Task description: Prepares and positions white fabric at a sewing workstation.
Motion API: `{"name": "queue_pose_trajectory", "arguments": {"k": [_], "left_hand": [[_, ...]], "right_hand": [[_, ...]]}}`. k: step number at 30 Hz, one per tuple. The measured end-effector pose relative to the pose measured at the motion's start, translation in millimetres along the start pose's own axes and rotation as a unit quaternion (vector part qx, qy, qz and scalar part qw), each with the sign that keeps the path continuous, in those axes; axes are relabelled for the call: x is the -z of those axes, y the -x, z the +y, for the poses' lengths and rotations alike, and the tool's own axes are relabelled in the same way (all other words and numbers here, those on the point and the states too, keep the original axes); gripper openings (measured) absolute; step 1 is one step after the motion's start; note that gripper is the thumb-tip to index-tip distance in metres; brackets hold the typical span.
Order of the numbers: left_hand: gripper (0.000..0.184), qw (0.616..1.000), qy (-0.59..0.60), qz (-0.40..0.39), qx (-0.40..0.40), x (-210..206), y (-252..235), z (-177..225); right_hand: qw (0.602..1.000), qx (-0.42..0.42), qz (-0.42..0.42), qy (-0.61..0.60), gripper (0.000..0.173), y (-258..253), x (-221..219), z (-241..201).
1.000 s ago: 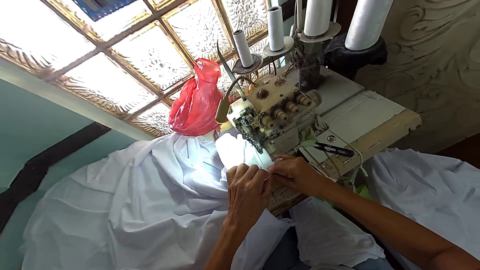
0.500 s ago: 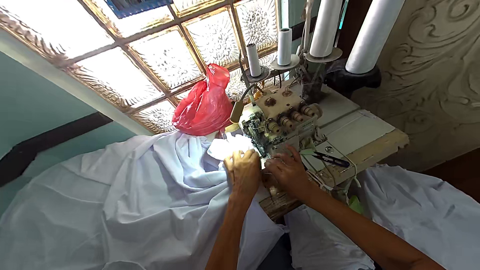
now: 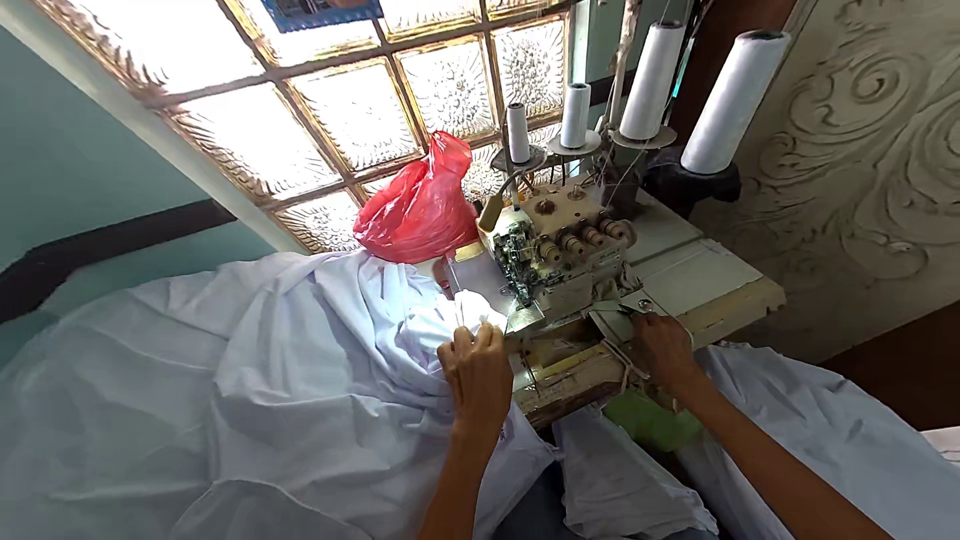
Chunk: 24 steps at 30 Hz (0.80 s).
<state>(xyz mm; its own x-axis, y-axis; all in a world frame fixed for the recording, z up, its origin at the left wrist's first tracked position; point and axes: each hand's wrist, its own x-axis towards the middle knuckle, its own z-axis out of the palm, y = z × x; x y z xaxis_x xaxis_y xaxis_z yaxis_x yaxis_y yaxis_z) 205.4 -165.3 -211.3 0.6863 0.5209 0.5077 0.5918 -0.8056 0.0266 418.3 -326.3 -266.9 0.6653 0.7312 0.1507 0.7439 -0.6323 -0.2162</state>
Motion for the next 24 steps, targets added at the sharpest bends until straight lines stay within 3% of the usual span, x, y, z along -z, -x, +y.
{"name": "queue_pose_trajectory", "arguments": {"k": [6,10,13,16,21,24], "left_hand": [[0.016,0.999,0.034,-0.018,0.013,-0.4,-1.5,-1.9],[0.018,0.997,0.056,-0.032,0.036,0.3,-2.9,1.1],[0.020,0.996,0.066,-0.047,0.048,2.7,-1.4,2.7],[0.020,0.995,0.073,-0.046,0.054,4.3,-0.4,2.7],[0.015,0.996,0.078,0.000,0.054,-4.9,1.0,1.9],[0.015,0.985,0.155,0.053,0.052,-11.5,3.3,-8.8]], "right_hand": [[0.996,-0.012,-0.038,-0.074,0.029,-16.4,27.0,3.0],[0.982,0.075,-0.011,-0.173,0.035,-4.2,56.4,-59.8],[0.979,0.110,-0.100,-0.140,0.042,-14.6,74.8,-105.1],[0.977,0.124,-0.145,-0.095,0.036,-30.7,74.3,-135.7],[0.976,0.151,-0.114,-0.112,0.024,-40.7,62.1,-149.8],[0.972,0.158,0.015,-0.176,0.027,-26.5,54.3,-130.5]]}}
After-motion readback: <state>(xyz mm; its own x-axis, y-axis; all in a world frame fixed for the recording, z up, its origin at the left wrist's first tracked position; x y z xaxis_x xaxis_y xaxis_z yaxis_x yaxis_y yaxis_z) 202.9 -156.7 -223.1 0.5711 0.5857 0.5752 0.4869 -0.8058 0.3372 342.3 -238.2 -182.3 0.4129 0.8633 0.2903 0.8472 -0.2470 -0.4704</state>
